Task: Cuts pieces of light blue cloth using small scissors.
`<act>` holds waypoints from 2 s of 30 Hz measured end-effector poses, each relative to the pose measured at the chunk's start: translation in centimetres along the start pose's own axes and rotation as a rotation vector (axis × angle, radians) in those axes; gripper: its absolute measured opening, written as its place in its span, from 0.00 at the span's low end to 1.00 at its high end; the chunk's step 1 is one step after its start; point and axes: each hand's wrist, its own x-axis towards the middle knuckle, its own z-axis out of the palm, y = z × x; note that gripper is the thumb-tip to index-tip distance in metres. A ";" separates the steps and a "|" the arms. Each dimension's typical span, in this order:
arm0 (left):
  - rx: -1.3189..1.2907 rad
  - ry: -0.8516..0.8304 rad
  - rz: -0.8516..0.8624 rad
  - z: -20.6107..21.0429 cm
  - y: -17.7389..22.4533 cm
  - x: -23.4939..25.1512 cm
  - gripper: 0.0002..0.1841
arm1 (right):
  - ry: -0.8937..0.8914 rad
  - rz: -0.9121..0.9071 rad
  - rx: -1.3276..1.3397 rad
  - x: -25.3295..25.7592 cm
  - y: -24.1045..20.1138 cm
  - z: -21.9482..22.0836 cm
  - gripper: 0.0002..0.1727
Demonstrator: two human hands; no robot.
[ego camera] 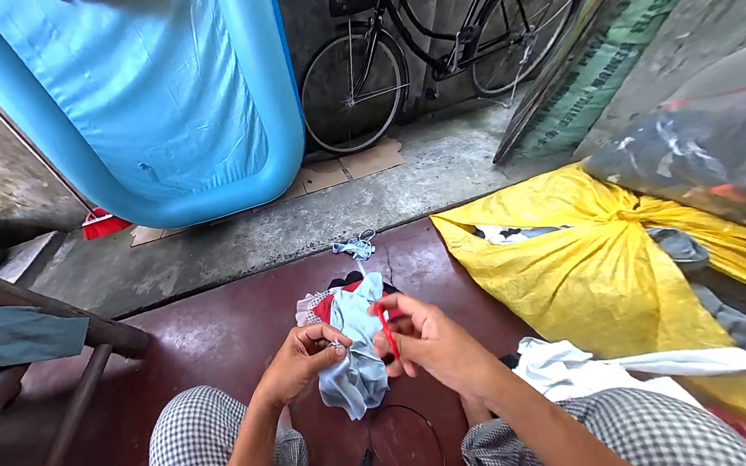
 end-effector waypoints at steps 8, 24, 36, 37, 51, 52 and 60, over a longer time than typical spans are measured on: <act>0.303 0.202 -0.130 0.4 1.4 3.8 0.09 | 0.524 -0.314 -0.354 -0.9 -2.9 -6.0 0.24; 0.250 0.829 -0.011 -7.2 5.7 32.0 0.36 | 0.624 -0.312 -0.424 -1.9 -3.4 -10.4 0.24; 0.910 0.309 -0.133 -3.3 2.9 29.4 0.18 | 0.548 -0.276 -0.543 -2.2 -3.6 -8.0 0.23; 0.899 0.288 -0.136 -2.2 3.0 29.9 0.17 | 0.501 -0.275 -0.521 -1.9 -3.5 -7.5 0.22; -0.110 -0.363 0.059 22.7 5.2 32.9 0.19 | 1.068 -0.691 -0.255 -2.8 -5.5 -13.8 0.29; -0.188 -0.448 0.039 23.4 4.9 32.9 0.21 | 1.104 -0.719 -0.242 -2.8 -5.5 -14.2 0.29; 0.275 -0.339 -0.174 14.9 -1.6 30.1 0.28 | 1.029 -0.596 -0.314 -2.5 -5.0 -13.5 0.34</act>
